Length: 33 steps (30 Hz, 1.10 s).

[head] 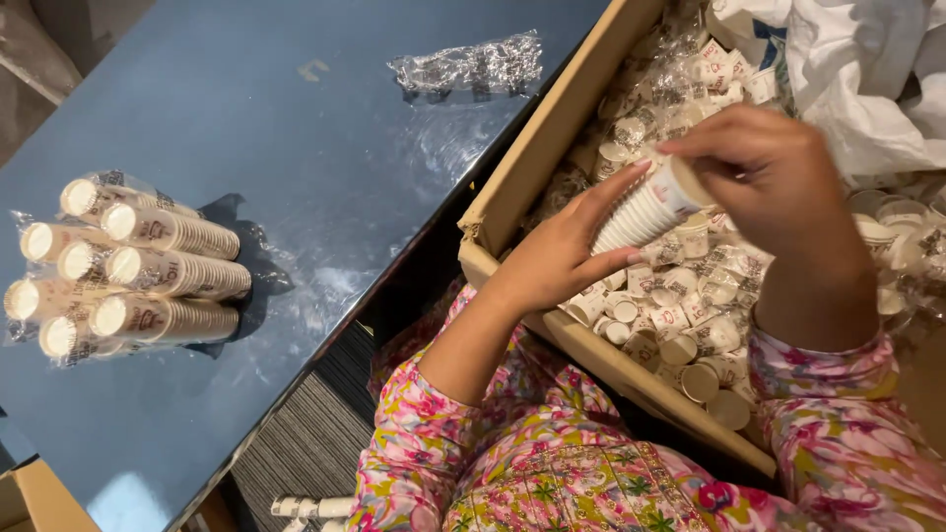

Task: Picking small paper cups from a bulk box and stacking them for packaging.

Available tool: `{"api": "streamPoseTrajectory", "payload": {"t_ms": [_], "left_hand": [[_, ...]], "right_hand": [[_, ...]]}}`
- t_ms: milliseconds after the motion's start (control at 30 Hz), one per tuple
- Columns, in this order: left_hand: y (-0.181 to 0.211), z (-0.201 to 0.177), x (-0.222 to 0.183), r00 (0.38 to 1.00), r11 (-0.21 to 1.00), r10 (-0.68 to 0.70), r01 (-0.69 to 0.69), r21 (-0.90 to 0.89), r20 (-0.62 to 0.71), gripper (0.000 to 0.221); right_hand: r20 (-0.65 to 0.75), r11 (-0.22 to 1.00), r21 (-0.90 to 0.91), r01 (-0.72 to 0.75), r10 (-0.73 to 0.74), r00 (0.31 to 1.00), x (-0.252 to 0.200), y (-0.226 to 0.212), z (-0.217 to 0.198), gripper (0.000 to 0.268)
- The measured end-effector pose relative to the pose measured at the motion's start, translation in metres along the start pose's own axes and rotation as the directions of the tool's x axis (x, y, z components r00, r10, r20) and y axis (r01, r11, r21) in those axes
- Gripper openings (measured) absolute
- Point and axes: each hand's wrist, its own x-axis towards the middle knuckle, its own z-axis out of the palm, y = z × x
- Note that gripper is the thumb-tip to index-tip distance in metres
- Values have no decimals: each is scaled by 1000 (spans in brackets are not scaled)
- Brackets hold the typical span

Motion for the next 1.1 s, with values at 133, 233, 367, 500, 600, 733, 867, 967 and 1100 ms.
{"api": "streamPoseTrajectory", "payload": {"t_ms": [133,233,367,500,600,733,867,967,1100], "left_hand": [[-6,-2,-3,1000,985,13,-16,-173,-19,74],[-19,2,-7,990,949,-67,25,-314,-123,67],[-23,-4,-6,950,797,-228,57,-602,-212,70],[-24,-5,-1,916,547,-378,104,-830,-134,77],[-41,3,-3,900,573,-402,101,-813,-171,74],[-50,-4,-6,888,931,-260,126,-342,-380,64],[-64,-75,14,820,915,-6,236,328,-572,61],[-155,-128,25,590,829,-123,503,245,-798,36],[-218,-153,34,325,697,-491,704,-140,-808,52]], "right_hand": [[49,997,-8,82,-81,995,4,4,24,15],[70,966,258,18,-37,997,9,3,29,25],[189,839,538,-75,-33,981,8,-12,58,59],[228,873,484,-62,-57,972,3,-23,94,119],[185,923,381,-56,-17,983,4,-26,107,126],[154,898,401,-183,131,979,9,-17,111,122],[61,839,533,-109,91,994,11,16,89,124],[-31,709,704,-45,93,995,6,34,79,126],[23,647,749,-141,187,982,6,46,83,127]]}}
